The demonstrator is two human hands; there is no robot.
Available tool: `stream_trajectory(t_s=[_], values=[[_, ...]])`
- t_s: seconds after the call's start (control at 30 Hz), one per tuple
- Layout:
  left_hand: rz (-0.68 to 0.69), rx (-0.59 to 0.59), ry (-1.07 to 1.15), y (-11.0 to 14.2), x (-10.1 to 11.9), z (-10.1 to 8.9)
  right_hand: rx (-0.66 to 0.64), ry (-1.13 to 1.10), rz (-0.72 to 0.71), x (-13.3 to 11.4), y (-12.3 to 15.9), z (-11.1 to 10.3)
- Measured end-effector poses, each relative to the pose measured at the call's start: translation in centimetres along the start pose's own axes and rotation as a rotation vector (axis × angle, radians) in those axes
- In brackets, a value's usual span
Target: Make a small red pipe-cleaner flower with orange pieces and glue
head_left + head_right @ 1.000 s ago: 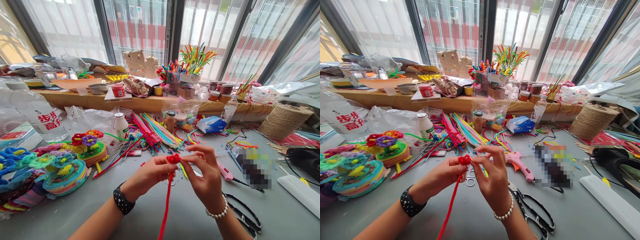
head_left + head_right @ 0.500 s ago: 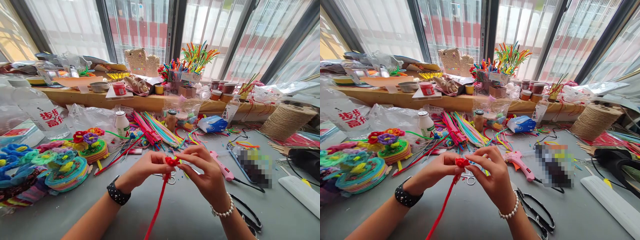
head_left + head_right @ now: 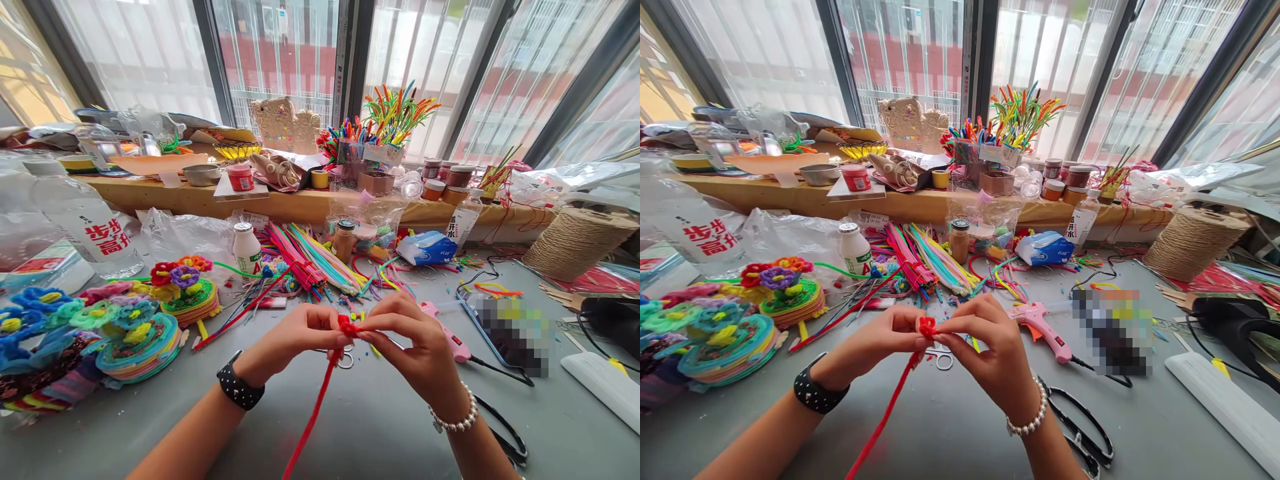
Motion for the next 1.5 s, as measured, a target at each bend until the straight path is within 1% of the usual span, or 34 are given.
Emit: stream_trajectory(t_s=[0.1, 0.27, 0.4, 0.47, 0.57, 0.67, 0.8, 0.9, 1.1, 1.2, 1.3, 1.33, 1.37, 1.4, 1.5], values=[[-0.013, -0.007, -0.021, 0.1, -0.1, 0.0, -0.003, 0.028, -0.012, -0.1, 0.0, 0.0], [0.022, 0.001, -0.016, -0.2, -0.4, 0.2, 0.086, 0.132, -0.084, -1.0, 0.1, -0.2], [0.104, 0.060, 0.012, -0.4, -0.4, 0.0, 0.175, 0.253, -0.179, -1.6, 0.4, -0.3], [0.117, 0.095, 0.001, -0.4, -0.4, -0.1, 0.196, 0.300, -0.206, -1.6, 0.5, -0.3], [0.115, 0.158, -0.063, -0.3, -0.3, -0.3, 0.183, 0.311, -0.176, -1.0, 0.5, -0.2], [0.152, 0.215, -0.180, -0.2, 0.0, -0.7, 0.145, 0.305, -0.161, -0.7, 0.4, 0.0], [0.207, 0.230, -0.354, -0.2, 0.1, -0.7, 0.098, 0.297, -0.157, -0.5, 0.4, 0.5], [0.234, 0.243, -0.418, -0.2, 0.2, -0.6, 0.099, 0.294, -0.139, -0.5, 0.4, 0.5], [0.335, 0.310, -0.490, 0.3, 1.1, 0.1, 0.158, 0.326, -0.151, -0.9, 0.5, 0.3], [0.404, 0.379, -0.530, 0.8, 1.6, 0.6, 0.211, 0.358, -0.171, -1.1, 0.8, 0.3], [0.437, 0.457, -0.518, 1.2, 1.8, 0.6, 0.262, 0.383, -0.192, -1.3, 1.1, 0.3], [0.431, 0.460, -0.477, 1.2, 1.7, 0.5, 0.281, 0.381, -0.196, -1.3, 1.2, 0.2], [0.406, 0.436, -0.408, 1.1, 1.5, 0.5, 0.294, 0.369, -0.189, -1.3, 1.2, 0.0], [0.361, 0.383, -0.315, 0.8, 1.1, 0.6, 0.300, 0.346, -0.169, -1.1, 1.2, -0.1], [0.172, 0.161, 0.003, -0.2, -0.4, 1.2, 0.270, 0.212, -0.052, -0.2, 0.8, -0.6]])
Point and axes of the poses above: each hand's wrist, its own y-axis away from the middle knuckle, its own z-axis out of the palm, x = y × z, the point moved 7 cm from there along -y, towards the middle knuckle, and after that the axes turned 7 degrees about y, right-handed, at the moved point
